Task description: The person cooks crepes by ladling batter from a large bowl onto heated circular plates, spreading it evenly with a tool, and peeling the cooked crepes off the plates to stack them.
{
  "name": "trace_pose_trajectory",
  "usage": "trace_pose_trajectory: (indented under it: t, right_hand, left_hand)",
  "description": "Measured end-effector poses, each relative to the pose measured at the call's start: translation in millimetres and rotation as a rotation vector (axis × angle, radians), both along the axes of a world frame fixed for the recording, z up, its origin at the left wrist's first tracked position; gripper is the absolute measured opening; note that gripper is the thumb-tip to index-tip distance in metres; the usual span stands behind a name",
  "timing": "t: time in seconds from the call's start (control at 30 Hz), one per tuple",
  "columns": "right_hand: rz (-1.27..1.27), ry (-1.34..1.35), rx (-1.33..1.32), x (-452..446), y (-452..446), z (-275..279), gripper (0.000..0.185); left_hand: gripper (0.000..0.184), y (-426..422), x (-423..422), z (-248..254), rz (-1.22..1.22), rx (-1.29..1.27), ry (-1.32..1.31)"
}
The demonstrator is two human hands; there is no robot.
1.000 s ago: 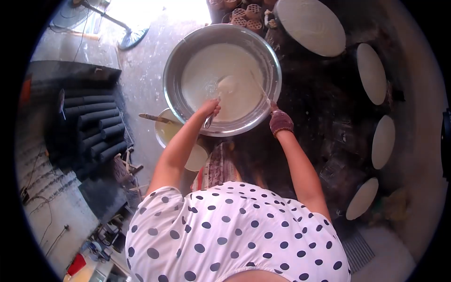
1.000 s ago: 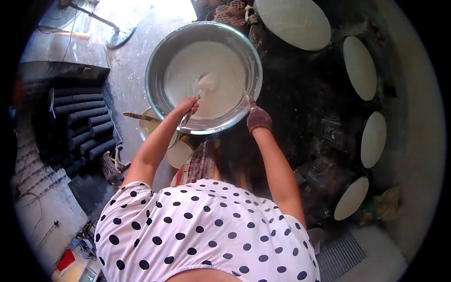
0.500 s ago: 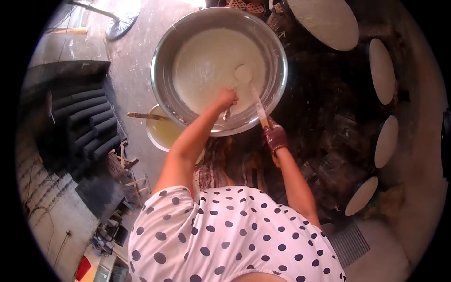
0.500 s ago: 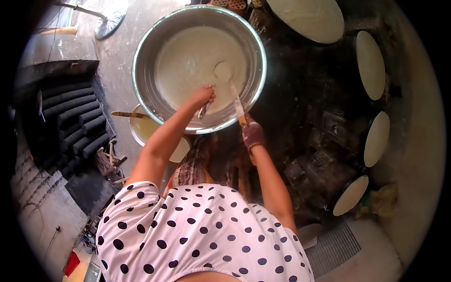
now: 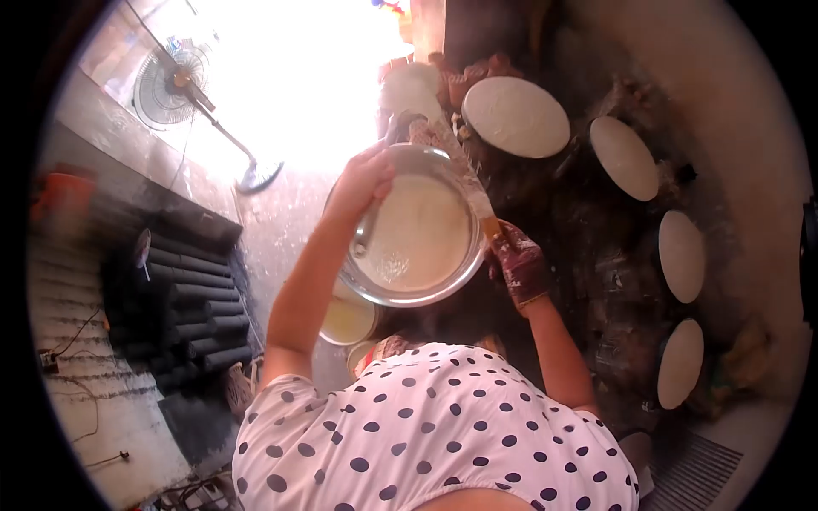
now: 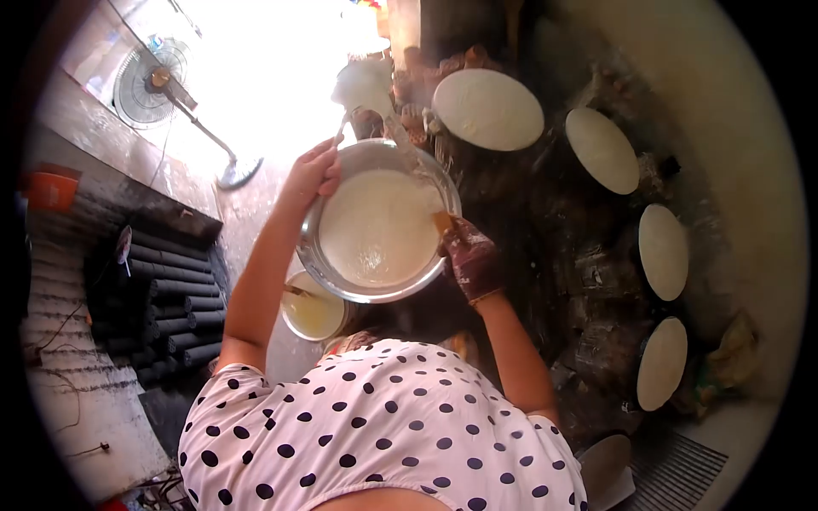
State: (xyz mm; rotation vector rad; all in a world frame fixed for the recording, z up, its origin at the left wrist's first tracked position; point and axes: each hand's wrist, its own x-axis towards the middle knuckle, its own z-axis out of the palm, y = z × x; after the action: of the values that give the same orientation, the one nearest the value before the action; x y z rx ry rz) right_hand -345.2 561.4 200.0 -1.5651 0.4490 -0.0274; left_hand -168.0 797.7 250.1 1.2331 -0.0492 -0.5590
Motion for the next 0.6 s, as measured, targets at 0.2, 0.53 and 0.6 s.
trace_pose_trajectory:
  t: [0.2,0.53,0.6]
  right_hand:
    - [0.052,-0.282,-1.367,-17.0,-6.6,-39.3,0.034]
    - [-0.507,0.205,-1.242,-186.1,-0.4,-74.8,0.054]
    - [-0.672,0.318,-1.207,-179.1,0.9,-82.9,0.052]
  left_hand:
    - [0.022,20.9,27.5,-66.2,-0.159,-0.202,0.459]
    - [0.03,-159.5,-45.9,-87.7,-0.743,-0.256,0.948]
    - [0.032,-207.1,-33.3,-108.5,-0.918,-0.134,0.652]
